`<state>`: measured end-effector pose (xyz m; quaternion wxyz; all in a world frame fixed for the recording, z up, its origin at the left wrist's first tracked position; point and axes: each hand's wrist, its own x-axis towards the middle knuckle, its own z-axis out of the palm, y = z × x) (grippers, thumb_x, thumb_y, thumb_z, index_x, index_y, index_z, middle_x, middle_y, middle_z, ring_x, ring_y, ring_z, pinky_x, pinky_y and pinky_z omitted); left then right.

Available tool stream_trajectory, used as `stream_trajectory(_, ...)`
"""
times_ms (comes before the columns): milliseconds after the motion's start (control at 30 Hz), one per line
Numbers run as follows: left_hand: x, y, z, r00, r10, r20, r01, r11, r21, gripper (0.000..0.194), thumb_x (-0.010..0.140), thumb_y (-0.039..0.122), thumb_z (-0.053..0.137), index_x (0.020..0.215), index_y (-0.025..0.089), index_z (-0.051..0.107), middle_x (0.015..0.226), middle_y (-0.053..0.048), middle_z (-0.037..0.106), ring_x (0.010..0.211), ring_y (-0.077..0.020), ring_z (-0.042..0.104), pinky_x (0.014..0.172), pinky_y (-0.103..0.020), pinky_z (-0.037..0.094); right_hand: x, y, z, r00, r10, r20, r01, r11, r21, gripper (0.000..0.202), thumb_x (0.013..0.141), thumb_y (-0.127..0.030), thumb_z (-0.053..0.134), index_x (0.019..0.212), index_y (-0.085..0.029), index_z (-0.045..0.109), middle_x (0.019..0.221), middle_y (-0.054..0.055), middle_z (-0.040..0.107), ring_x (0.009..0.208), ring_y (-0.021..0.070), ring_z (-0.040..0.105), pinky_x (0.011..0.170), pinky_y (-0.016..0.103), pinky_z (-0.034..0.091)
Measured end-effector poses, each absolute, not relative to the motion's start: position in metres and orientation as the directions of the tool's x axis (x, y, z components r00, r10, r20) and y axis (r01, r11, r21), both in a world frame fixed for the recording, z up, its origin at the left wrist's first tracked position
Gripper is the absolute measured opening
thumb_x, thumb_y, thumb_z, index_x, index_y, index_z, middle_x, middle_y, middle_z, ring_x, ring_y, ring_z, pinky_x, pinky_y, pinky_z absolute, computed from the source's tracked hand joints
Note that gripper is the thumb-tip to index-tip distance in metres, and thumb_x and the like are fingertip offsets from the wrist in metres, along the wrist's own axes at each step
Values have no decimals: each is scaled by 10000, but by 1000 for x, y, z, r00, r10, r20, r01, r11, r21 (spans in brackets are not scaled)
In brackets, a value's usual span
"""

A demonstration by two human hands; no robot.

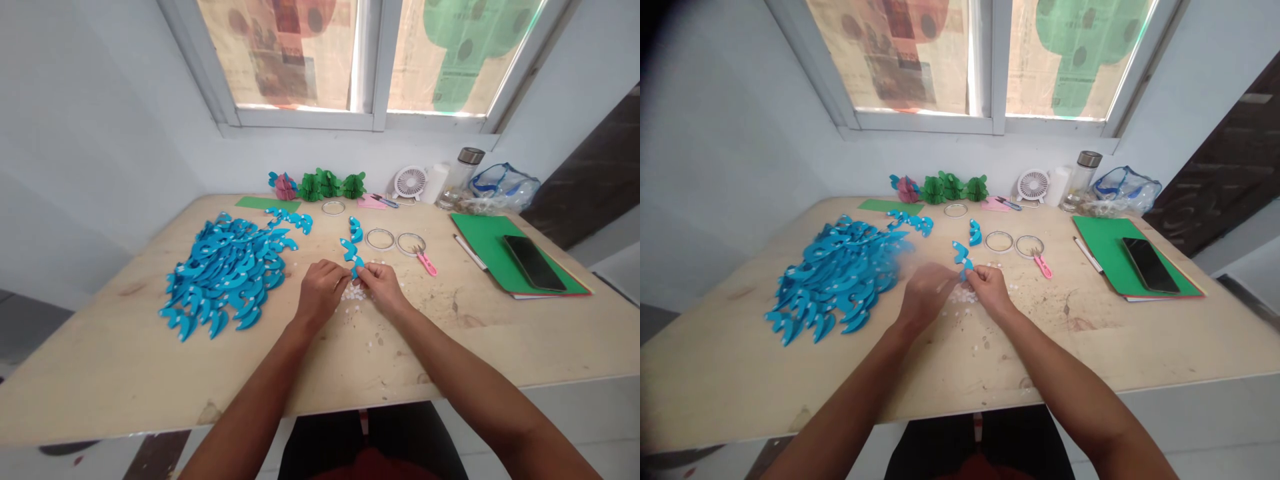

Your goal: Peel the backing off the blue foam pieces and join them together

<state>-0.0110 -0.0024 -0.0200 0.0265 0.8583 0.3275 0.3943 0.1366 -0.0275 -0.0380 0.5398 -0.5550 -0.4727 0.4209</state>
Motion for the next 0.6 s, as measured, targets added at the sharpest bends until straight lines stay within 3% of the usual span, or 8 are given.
stream_trajectory(333, -10, -2, -23, 459, 614, 642, 566, -759, 322, 199, 852, 229, 436, 757, 189, 606, 713, -44, 631, 738, -179, 567, 686, -301, 415, 136, -27, -42, 192, 980, 42, 68, 29, -997, 313, 729, -414, 571, 567, -147, 601, 496, 4, 565, 441, 87, 428, 435, 206, 300)
stream_trajectory(600, -11, -1, -23, 435, 657, 616, 528, -740, 417, 133, 824, 259, 500, 769, 200, 605, 739, -29, 641, 738, -171, 578, 676, -292, 437, 137, -26, -40, 203, 979, 35, 63, 23, -998, 323, 721, -430, 571, 567, -148, 598, 472, -8, 540, 424, 83, 409, 427, 206, 284)
